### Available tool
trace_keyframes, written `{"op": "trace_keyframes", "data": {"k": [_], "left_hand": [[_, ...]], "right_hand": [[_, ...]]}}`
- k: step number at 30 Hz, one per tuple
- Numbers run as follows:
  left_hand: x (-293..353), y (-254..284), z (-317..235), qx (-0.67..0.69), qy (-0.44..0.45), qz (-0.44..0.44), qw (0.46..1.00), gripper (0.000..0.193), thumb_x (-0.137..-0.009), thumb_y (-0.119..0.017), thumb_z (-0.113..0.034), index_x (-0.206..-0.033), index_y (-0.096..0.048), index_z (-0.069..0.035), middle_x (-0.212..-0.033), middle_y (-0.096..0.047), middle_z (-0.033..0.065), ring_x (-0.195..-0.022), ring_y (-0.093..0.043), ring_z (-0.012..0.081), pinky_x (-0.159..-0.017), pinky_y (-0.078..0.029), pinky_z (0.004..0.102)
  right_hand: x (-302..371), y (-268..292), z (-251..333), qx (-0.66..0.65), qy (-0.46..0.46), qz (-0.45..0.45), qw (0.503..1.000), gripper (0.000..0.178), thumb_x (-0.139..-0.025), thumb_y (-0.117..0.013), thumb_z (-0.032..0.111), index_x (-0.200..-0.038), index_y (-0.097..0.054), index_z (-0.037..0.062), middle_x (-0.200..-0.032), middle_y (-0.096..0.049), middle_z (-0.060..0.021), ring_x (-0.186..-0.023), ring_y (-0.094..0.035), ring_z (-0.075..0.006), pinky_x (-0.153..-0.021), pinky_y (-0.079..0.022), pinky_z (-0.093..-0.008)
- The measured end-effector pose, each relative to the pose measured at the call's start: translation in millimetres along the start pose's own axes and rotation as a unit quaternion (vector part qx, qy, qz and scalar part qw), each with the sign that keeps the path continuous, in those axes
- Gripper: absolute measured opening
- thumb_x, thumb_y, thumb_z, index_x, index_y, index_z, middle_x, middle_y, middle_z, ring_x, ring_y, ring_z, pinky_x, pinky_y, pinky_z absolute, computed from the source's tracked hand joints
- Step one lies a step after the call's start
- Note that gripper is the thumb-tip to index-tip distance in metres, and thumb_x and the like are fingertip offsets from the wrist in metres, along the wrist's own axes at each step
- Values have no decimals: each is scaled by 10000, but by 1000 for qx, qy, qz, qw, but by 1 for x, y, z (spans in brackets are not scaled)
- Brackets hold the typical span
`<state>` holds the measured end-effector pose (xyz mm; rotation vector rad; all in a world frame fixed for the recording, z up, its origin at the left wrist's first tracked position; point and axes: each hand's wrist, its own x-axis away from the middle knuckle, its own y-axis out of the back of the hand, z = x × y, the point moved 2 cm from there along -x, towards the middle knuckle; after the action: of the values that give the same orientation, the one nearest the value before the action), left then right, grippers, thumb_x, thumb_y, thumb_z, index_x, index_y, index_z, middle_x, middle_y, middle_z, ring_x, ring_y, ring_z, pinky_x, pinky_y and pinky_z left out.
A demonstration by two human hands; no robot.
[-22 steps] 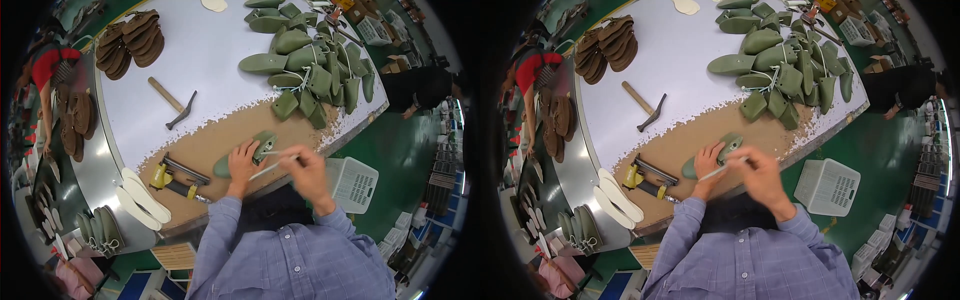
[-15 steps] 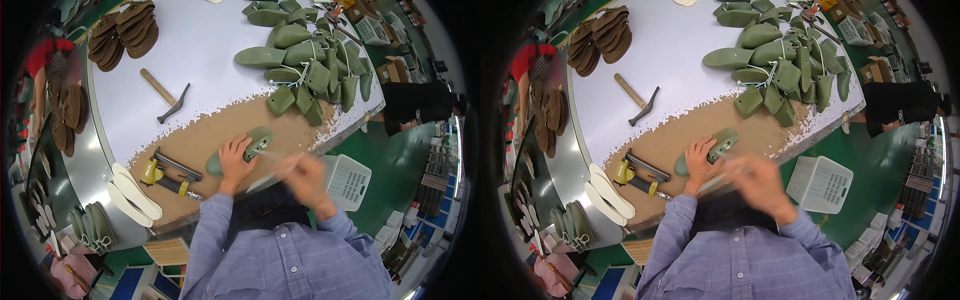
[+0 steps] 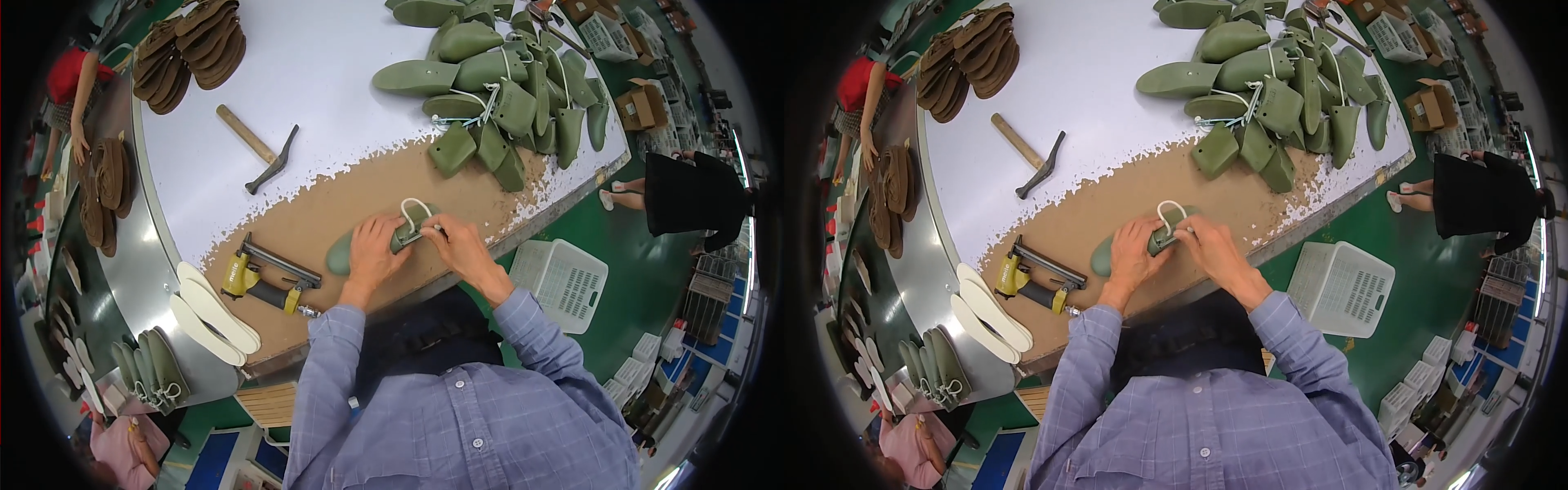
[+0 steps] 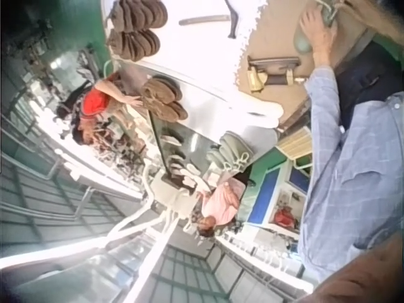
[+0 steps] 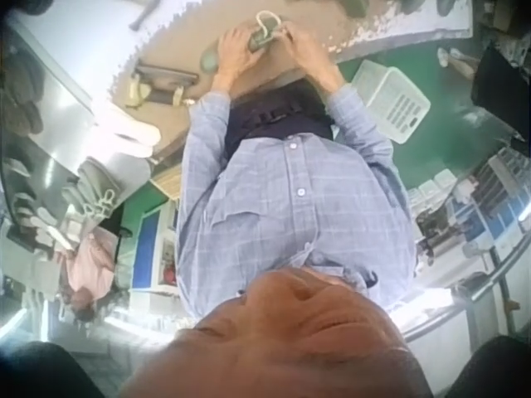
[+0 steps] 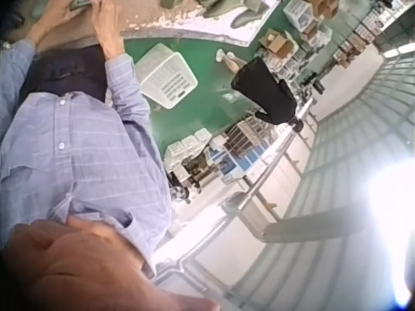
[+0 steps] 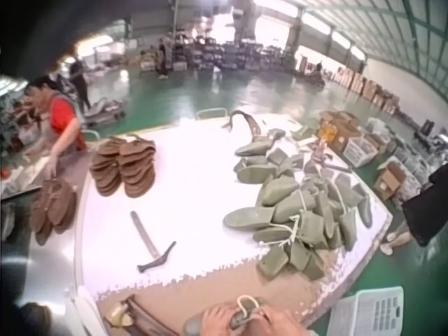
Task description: The recorder is assembling green footwear uppers onto lasts, using a hammer to secure components.
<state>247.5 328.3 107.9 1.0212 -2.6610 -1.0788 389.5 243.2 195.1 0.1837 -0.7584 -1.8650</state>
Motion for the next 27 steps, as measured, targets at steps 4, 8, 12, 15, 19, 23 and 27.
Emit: {"op": "trace_keyframes", "data": {"k": [4, 8, 12, 15, 19, 23, 27], "left_hand": [[0, -1, -1, -2, -4, -15, 1000, 490, -628, -760, -185, -1072, -574, -96, -1090, -599, 63, -1032, -537, 272, -895, -406, 390], [0, -1, 0, -18, -11, 4, 1000, 488, -630, -760, -205, -1062, -569, -86, -1080, -594, 74, -1031, -536, 271, -922, -398, 408], [4, -5, 6, -34, -18, 22, 999, 466, -645, -751, -222, -1049, -567, -79, -1067, -593, 77, -1030, -535, 271, -947, -388, 418], [2, -3, 0, -16, -11, -20, 1000, 460, -649, -749, -227, -1047, -568, -82, -1060, -596, 75, -1027, -536, 271, -949, -388, 417], [-1, -2, -2, -9, -17, -20, 1000, 461, -655, -751, -232, -1052, -569, -84, -1056, -599, 73, -1023, -538, 274, -945, -389, 418], [-1, -2, -2, -17, -12, -36, 999, 445, -652, -762, -210, -1037, -579, -85, -1050, -612, 70, -1015, -552, 280, -915, -412, 413], [-2, -1, -4, -28, -8, -32, 999, 438, -640, -774, -188, -1021, -585, -82, -1045, -623, 71, -1004, -568, 284, -887, -435, 407]], "right_hand": [[-4, -1, -1, 52, -7, 35, 998, 146, -862, -627, 128, -948, -603, 12, -849, -635, -197, -781, -605, -390, -649, -471, -413], [-3, -26, -7, 60, 88, 61, 992, 162, -865, -622, 144, -953, -592, 10, -866, -636, -206, -790, -605, -392, -667, -479, -426], [-3, -31, -6, 5, 24, 100, 995, 174, -859, -627, 148, -979, -603, 25, -879, -643, -189, -755, -605, -390, -641, -482, -416], [5, 8, -8, -38, -75, 82, 993, 210, -841, -640, 123, -1038, -625, 53, -847, -648, -130, -756, -604, -316, -668, -459, -384], [11, 30, -13, 273, 127, -17, 954, 267, -808, -625, 69, -1074, -633, 88, -863, -657, -94, -846, -577, -269, -773, -406, -390], [12, 29, -25, 319, 94, -20, 943, 295, -778, -610, 25, -1066, -636, 86, -861, -655, -101, -832, -551, -278, -748, -397, -415], [5, 32, -29, 289, 45, -6, 956, 281, -790, -605, 19, -1068, -627, 56, -868, -654, -125, -812, -564, -318, -688, -425, -431]]}}
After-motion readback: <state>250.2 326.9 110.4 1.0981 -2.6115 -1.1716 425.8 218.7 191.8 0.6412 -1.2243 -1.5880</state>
